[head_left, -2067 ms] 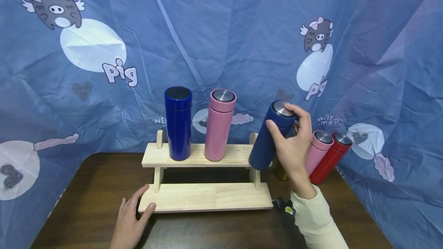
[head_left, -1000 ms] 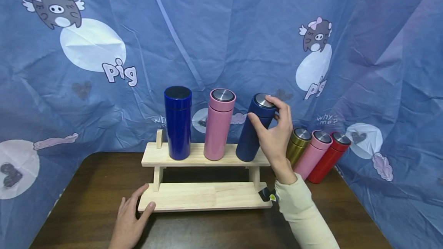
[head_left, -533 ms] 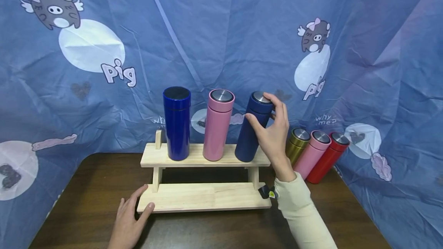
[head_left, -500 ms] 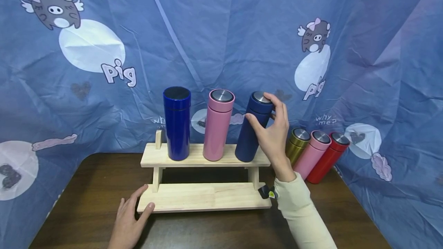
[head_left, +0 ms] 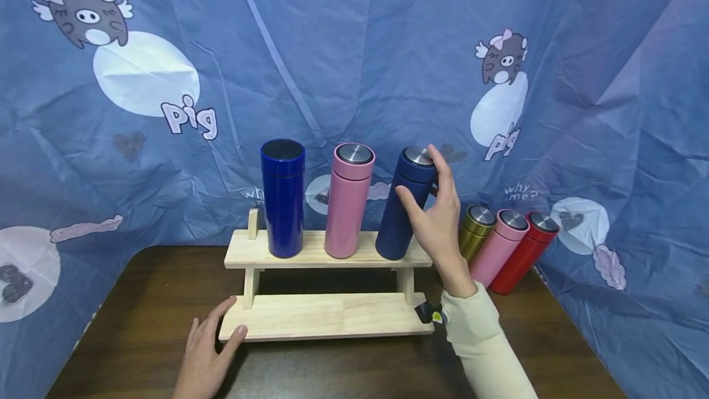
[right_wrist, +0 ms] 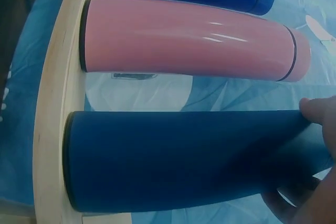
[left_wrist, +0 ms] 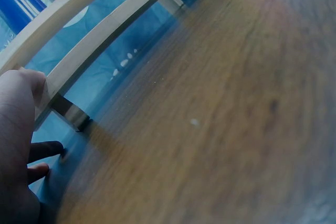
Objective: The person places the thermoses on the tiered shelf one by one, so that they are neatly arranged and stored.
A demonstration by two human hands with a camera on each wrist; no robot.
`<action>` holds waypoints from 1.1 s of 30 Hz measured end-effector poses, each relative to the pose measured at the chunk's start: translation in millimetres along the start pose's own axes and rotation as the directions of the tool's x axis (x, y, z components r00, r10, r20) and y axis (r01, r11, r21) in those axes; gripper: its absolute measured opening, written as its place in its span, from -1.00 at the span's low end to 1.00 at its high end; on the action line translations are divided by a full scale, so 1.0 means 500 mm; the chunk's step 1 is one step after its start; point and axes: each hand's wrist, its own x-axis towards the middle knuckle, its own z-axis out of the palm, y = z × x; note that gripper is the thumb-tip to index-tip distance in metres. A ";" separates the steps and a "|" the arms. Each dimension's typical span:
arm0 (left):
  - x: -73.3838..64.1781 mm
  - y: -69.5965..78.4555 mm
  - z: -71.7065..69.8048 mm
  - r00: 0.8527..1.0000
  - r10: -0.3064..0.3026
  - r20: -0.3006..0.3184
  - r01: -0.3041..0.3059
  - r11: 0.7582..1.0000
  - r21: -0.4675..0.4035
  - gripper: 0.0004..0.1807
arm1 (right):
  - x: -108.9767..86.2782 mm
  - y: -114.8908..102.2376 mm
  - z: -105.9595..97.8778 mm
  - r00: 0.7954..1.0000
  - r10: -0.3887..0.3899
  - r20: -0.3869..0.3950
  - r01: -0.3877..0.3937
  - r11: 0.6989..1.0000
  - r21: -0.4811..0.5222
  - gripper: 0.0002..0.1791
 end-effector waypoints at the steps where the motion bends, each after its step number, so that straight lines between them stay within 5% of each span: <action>1: 0.000 0.000 0.000 1.000 -0.003 0.001 0.003 1.000 0.002 -0.36 | -0.002 -0.001 -0.002 1.000 0.007 0.016 -0.007 1.000 0.000 -0.05; 10: -0.002 -0.002 0.001 1.000 0.008 -0.009 -0.008 1.000 -0.004 -0.37 | -0.004 -0.001 -0.016 0.997 0.030 0.070 -0.031 1.000 0.000 0.07; 33: -0.001 -0.004 0.004 1.000 0.018 -0.022 -0.018 1.000 -0.009 -0.37 | -0.072 0.033 -0.099 0.997 -0.074 0.003 0.074 0.997 -0.026 0.01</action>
